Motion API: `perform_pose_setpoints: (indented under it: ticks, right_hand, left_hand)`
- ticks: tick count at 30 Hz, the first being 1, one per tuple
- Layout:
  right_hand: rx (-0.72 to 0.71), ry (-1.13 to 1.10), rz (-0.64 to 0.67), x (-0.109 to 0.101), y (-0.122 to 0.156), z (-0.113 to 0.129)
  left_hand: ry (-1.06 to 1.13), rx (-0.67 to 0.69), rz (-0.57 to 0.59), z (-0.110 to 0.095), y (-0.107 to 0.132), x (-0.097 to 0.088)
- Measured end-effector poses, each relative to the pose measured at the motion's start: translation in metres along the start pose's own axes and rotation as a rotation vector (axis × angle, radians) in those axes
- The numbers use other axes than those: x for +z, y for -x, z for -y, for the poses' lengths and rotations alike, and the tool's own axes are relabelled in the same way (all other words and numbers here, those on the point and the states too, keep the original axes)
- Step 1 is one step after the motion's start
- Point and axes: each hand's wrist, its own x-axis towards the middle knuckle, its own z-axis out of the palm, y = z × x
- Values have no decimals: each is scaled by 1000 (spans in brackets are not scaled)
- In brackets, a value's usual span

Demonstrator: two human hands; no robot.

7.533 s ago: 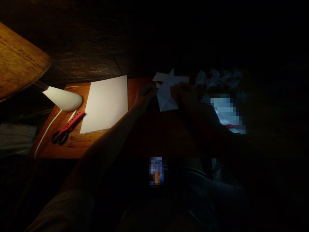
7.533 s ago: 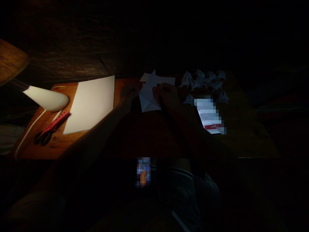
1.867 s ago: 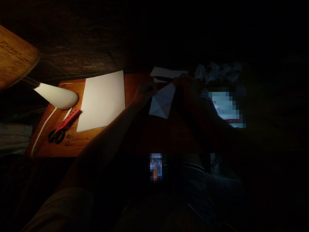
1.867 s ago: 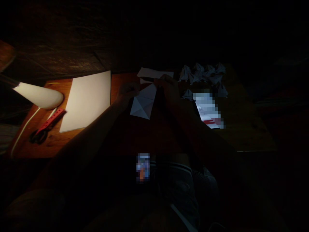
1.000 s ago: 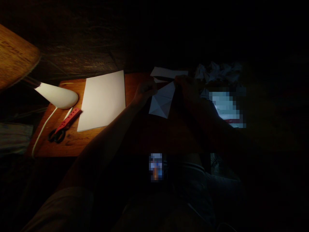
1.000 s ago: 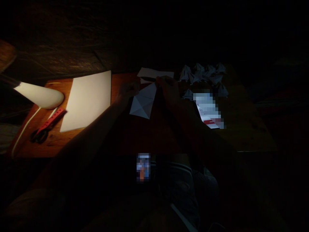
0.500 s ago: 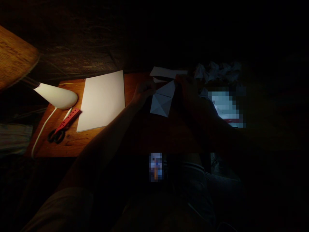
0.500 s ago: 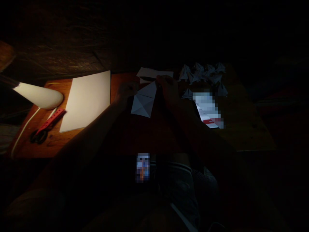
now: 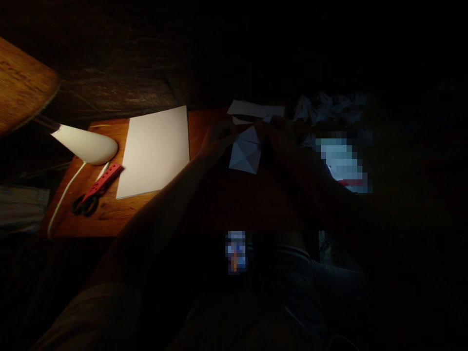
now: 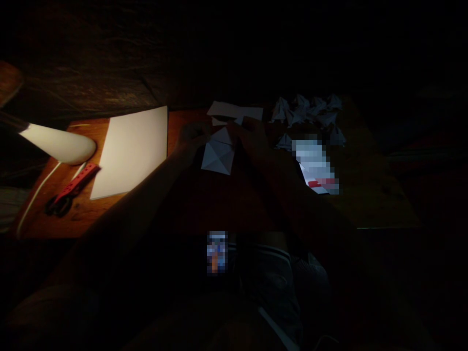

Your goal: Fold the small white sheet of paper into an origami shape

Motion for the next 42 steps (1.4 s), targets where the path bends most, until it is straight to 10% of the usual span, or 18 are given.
perform_pose_setpoints:
  ticks: [27,42]
  right_hand:
    - [-77,411,236,-7,9,4]
    - [-115,287,283,-9,7,-1]
  left_hand:
    - [-27,42,-65,19,-7,-7]
    - [-62,34,-20,12,-6,-6]
